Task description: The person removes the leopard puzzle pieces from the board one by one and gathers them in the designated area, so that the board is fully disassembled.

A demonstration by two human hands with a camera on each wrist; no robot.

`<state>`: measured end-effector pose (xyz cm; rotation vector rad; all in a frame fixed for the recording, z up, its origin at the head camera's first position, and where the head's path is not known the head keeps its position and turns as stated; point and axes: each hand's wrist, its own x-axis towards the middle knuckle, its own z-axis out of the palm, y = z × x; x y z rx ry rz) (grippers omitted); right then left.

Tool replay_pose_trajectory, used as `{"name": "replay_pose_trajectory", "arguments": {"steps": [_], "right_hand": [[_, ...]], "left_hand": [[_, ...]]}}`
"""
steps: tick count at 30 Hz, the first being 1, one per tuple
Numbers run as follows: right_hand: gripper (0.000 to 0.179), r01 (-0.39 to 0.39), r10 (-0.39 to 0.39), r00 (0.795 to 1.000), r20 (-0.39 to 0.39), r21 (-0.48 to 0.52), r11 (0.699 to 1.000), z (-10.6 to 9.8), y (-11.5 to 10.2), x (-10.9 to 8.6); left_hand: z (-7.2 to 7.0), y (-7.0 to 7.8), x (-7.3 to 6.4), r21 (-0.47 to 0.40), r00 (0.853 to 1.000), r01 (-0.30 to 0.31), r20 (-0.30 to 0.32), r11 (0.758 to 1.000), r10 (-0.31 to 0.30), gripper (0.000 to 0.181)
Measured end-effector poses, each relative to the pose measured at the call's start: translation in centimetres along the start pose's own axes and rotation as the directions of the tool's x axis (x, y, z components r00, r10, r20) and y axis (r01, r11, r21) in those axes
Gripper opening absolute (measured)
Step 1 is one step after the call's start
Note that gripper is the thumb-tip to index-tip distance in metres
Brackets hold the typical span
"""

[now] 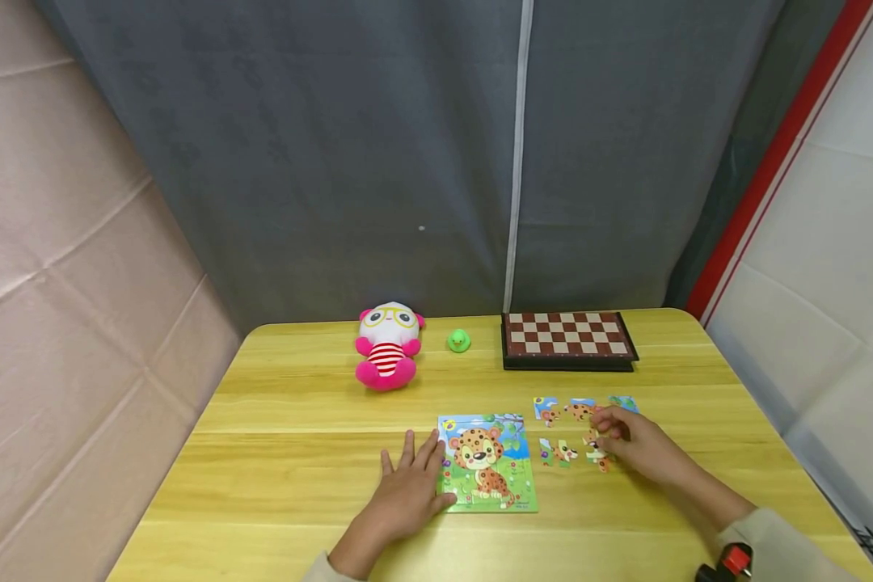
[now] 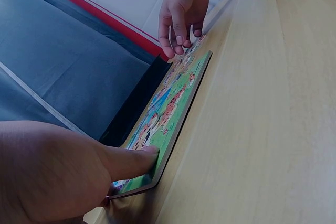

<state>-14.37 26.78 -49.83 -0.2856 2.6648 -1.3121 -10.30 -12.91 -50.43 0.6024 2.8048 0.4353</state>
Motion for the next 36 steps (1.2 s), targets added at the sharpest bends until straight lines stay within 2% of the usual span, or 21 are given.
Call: {"name": "replay_pose_trajectory", "arguments": {"steps": [11,16,24,36], "right_hand": [[0.026,0.022,-0.022,1.0,0.011,0.032,0.999,0.7,-0.8,0.6],[0.03,0.003,-0.005,0.999,0.035,0.042,0.999,1.5,-1.4,0.9],[0.03,0.066,-0.07,0.996,0.052,0.064,0.996,2.7,-2.5,1.6],[0.036,0.077,-0.083,0.993,0.082,0.076,0.994,4.7,-3.5,2.3]], "left_hand": [[-0.1,0.1,-0.1,0.003,1.0,-0.002,-0.003,1.0,0.002,0.085],[-0.2,0.2,-0.1,0.005,1.0,0.0,-0.002,1.0,0.0,0.085],[-0.3,0.2,-0.1,0.005,1.0,-0.003,-0.004,1.0,0.003,0.084],[-0.2,0.1,-0.1,0.009,1.0,-0.005,-0.003,1.0,0.005,0.085]]}}
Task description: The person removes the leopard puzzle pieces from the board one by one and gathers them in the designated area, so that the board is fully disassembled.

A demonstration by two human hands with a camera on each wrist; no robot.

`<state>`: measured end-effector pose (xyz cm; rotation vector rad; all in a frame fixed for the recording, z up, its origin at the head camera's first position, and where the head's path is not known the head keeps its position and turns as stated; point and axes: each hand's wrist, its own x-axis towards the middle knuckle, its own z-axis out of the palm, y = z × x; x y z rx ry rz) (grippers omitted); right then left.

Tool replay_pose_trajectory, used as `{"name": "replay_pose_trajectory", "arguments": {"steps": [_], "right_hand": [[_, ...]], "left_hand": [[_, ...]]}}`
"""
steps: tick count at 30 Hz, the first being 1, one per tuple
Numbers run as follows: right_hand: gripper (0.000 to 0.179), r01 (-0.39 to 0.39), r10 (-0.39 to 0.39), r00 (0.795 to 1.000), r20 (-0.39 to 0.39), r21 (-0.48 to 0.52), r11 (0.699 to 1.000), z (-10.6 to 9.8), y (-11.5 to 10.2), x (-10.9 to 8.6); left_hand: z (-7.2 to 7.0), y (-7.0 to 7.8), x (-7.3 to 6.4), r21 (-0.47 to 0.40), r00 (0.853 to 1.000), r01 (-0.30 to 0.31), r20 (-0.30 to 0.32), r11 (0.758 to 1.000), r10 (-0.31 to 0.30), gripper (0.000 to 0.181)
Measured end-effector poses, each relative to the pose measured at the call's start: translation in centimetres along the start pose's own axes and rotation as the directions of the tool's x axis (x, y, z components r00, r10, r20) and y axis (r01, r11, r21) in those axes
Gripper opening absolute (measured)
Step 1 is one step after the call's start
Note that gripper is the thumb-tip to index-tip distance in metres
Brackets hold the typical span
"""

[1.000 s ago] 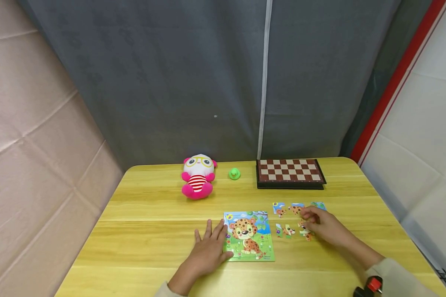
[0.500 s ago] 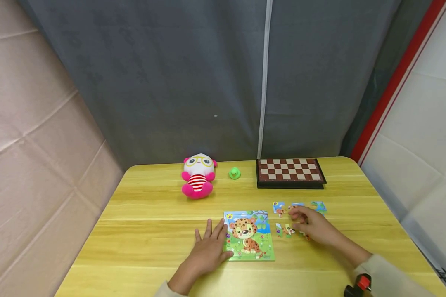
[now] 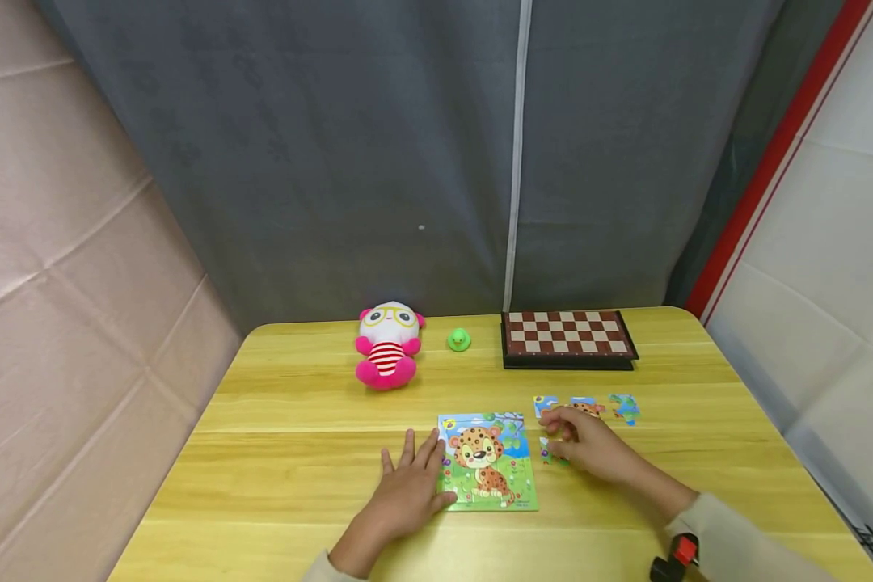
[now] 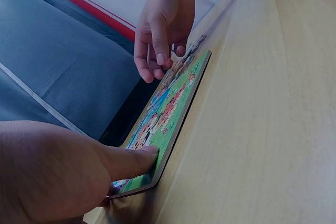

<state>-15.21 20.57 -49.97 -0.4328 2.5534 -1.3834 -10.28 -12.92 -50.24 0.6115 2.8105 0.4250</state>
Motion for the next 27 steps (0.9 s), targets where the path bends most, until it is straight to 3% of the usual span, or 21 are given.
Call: {"name": "replay_pose_trajectory", "arguments": {"steps": [9,17,27], "right_hand": [[0.031,0.07,-0.07,0.997,0.042,0.011,0.998,1.2,-1.2,0.4],[0.033,0.041,-0.039,0.999,0.038,-0.04,0.998,2.1,-1.6,0.9],[0.036,0.096,-0.088,0.993,0.079,-0.098,0.991,3.5,-1.6,1.4]], "left_hand": [[0.2,-0.2,0.2,-0.005,1.0,0.003,0.004,1.0,-0.003,0.085],[0.1,-0.1,0.0,-0.003,1.0,0.003,0.008,1.0,-0.003,0.085],[0.0,0.0,0.0,-0.002,1.0,0.001,0.006,1.0,-0.001,0.085]]}}
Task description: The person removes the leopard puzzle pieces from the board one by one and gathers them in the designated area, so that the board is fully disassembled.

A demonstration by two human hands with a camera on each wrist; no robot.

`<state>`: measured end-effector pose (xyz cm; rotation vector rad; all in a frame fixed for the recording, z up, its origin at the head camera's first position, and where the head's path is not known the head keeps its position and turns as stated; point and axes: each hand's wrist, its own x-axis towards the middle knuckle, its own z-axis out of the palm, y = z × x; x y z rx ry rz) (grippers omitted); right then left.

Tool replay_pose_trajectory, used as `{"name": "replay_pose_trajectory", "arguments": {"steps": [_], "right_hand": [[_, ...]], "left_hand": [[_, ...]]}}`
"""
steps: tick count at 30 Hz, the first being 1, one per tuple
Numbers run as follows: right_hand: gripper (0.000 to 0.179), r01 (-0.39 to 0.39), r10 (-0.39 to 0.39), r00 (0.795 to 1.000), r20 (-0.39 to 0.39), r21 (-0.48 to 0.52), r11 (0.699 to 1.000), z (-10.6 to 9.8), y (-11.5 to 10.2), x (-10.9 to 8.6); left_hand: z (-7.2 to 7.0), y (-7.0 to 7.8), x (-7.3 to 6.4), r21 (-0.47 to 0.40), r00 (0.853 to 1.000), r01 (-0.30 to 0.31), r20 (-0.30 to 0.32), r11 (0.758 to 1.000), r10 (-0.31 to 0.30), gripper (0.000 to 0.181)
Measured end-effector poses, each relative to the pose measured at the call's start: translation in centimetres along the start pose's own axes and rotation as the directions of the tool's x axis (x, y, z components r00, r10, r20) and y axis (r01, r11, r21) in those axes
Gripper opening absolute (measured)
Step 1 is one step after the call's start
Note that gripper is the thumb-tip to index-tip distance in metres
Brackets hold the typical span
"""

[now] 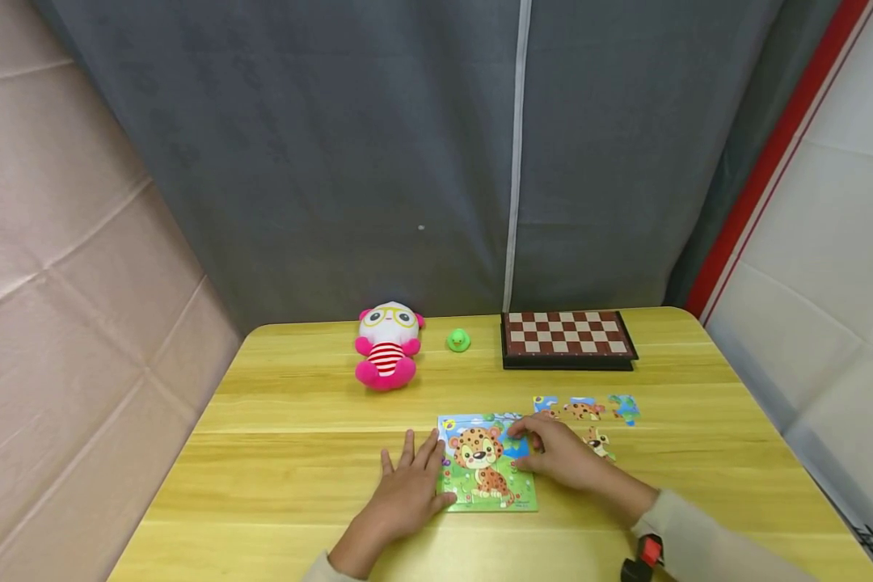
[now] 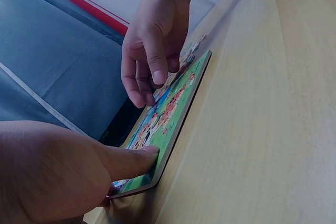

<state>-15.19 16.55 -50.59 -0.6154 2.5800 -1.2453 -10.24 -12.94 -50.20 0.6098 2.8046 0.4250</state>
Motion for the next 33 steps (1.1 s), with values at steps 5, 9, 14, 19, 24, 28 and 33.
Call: {"name": "replay_pose_trajectory", "arguments": {"steps": [5,9,14,19,24,28,33], "right_hand": [[0.042,0.0,0.001,1.0,0.022,-0.025,1.0,0.5,-0.3,0.1],[0.046,0.007,-0.005,0.999,0.035,-0.065,0.998,0.7,-0.7,-0.1],[0.047,0.016,-0.01,0.999,0.05,-0.122,0.992,0.7,-1.3,-0.3],[0.047,0.013,-0.005,0.998,0.057,-0.133,0.991,0.8,-1.5,-0.3],[0.047,-0.004,0.009,0.999,0.046,-0.116,0.993,1.1,-1.5,-0.1],[0.042,-0.003,0.006,1.0,0.019,-0.122,0.993,1.4,-1.6,0.0],[0.036,0.032,-0.029,0.999,0.021,-0.121,0.992,1.5,-1.8,0.1]], "left_hand": [[0.0,0.0,0.0,-0.003,1.0,0.0,0.001,1.0,0.0,0.085],[0.0,0.0,0.0,0.0,1.0,0.001,0.0,1.0,-0.001,0.086],[0.1,-0.1,0.1,0.004,1.0,0.002,0.0,1.0,-0.002,0.086],[0.0,0.0,0.1,0.003,1.0,0.003,0.004,1.0,-0.003,0.086],[0.0,0.0,0.0,0.0,1.0,0.001,0.0,1.0,-0.001,0.085],[-0.1,0.0,0.0,0.001,1.0,-0.001,-0.004,1.0,0.001,0.085],[0.0,0.0,0.0,0.002,1.0,0.002,-0.002,1.0,-0.002,0.085]]}}
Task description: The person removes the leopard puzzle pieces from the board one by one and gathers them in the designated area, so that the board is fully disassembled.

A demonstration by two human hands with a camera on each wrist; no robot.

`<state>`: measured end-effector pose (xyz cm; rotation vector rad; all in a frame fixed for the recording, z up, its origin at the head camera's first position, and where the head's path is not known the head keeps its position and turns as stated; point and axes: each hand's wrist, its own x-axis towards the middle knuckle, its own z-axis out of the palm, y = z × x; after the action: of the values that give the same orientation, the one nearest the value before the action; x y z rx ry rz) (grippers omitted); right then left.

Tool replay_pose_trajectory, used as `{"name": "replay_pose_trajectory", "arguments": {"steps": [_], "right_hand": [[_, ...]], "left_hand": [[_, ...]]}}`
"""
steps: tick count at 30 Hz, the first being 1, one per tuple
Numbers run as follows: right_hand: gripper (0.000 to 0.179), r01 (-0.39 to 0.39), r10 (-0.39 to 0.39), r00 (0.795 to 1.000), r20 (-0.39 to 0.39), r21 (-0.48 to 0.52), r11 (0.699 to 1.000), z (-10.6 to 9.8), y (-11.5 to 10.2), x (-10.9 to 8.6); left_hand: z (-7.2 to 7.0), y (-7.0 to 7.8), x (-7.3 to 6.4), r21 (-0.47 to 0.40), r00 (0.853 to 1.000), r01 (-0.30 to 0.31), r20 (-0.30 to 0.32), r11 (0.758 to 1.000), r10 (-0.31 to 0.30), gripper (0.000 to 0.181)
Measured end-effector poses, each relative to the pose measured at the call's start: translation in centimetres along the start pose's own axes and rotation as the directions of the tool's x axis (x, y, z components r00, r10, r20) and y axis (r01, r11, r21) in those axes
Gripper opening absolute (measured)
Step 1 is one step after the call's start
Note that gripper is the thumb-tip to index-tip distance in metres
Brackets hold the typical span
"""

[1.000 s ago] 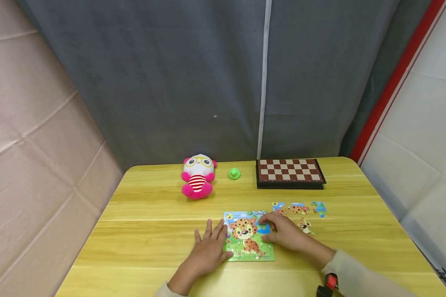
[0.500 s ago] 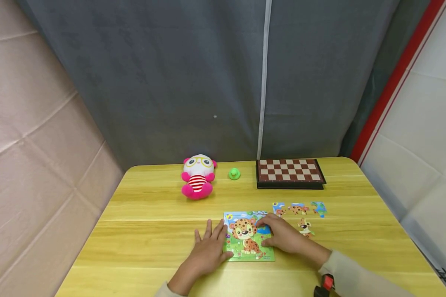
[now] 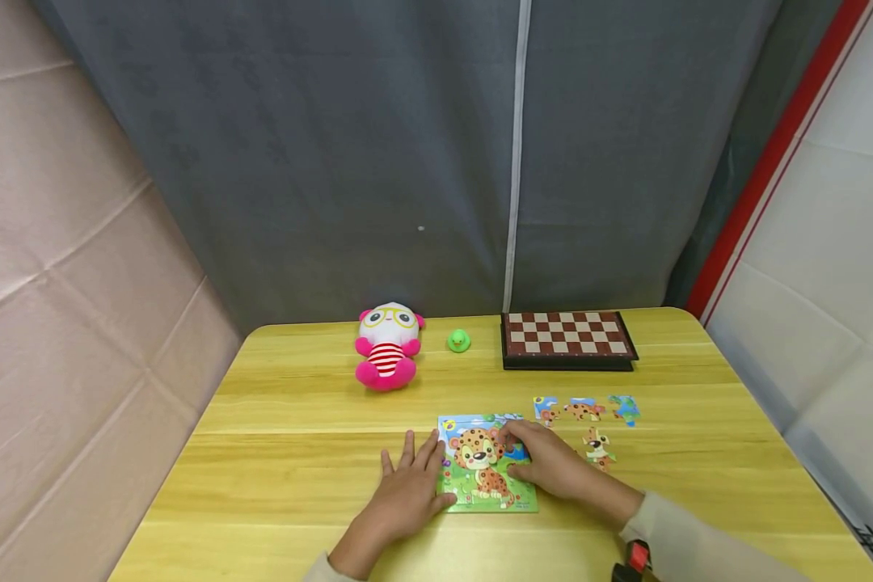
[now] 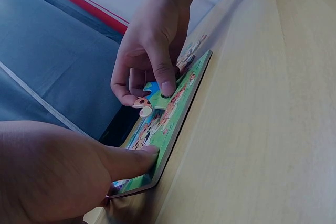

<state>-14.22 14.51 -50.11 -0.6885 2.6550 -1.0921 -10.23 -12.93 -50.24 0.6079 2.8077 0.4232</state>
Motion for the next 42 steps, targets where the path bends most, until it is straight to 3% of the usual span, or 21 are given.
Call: {"name": "replay_pose_trajectory", "arguments": {"steps": [7,21,27,42], "right_hand": [[0.031,0.065,-0.065,0.998,0.019,0.018,0.998,-0.1,0.1,0.0],[0.029,0.077,-0.077,0.997,-0.018,0.017,0.997,-0.1,0.1,0.1],[0.03,0.062,-0.062,0.997,-0.033,-0.017,0.998,-0.1,0.1,0.0],[0.023,-0.031,0.032,0.999,-0.007,0.058,0.998,-1.3,0.1,-0.1]], "left_hand": [[0.2,-0.1,0.1,0.0,1.0,0.003,-0.002,1.0,-0.003,0.085],[0.2,-0.1,0.1,-0.004,1.0,0.004,0.001,1.0,-0.004,0.085],[0.1,-0.1,0.1,-0.007,1.0,0.0,-0.002,1.0,0.0,0.085],[0.1,-0.2,0.1,-0.004,1.0,-0.003,0.003,1.0,0.003,0.086]]}}
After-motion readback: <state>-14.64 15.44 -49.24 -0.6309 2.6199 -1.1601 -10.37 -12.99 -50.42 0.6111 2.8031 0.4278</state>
